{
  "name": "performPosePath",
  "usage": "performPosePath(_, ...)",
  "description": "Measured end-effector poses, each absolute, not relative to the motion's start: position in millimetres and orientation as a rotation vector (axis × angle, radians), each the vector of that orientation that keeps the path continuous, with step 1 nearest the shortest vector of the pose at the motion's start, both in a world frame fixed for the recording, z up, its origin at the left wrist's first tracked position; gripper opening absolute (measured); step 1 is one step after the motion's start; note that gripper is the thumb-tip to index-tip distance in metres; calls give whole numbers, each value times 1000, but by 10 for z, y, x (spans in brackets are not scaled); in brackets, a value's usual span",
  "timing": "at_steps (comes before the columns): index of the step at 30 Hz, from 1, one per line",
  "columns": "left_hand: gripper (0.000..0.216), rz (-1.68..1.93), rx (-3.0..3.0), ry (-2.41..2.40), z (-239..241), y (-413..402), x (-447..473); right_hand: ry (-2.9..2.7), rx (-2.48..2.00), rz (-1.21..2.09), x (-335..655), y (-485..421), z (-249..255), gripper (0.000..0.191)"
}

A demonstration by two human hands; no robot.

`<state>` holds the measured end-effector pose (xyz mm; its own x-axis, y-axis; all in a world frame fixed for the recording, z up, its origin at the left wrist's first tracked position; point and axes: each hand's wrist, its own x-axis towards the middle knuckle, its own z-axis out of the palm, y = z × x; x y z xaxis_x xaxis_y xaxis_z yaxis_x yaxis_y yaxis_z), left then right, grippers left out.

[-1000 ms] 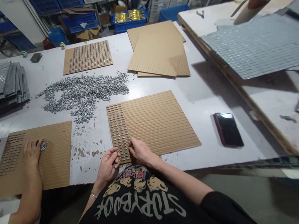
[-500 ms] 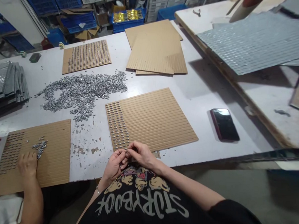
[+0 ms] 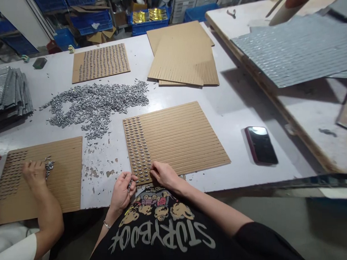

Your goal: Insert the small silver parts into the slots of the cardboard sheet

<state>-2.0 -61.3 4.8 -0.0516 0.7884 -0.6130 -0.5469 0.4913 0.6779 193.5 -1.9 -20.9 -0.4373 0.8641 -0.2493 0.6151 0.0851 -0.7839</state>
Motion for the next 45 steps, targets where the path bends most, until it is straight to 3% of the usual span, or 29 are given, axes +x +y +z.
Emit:
performPosePath(18,38,1119,242,1106,-65,-829,160,-2279,-1528,1062,1872,139,-70,2)
performPosePath(23,42,1050,241,1060,-117,-858,285,-1931,-1149,1341,1895,-214,10,14)
performPosePath(33,35,1082,252,1054,-127,-921,363,-1330,-1255,1745,2103,-374,-164,23)
performPosePath(39,31,1129,347,1120,-101,-946,169,-1982,-1226,1259,2095,-152,-265,20)
performPosePath(45,31,1127,302,1160,-136,-929,120,-2299,-1372,1187,1944,-59,-157,11)
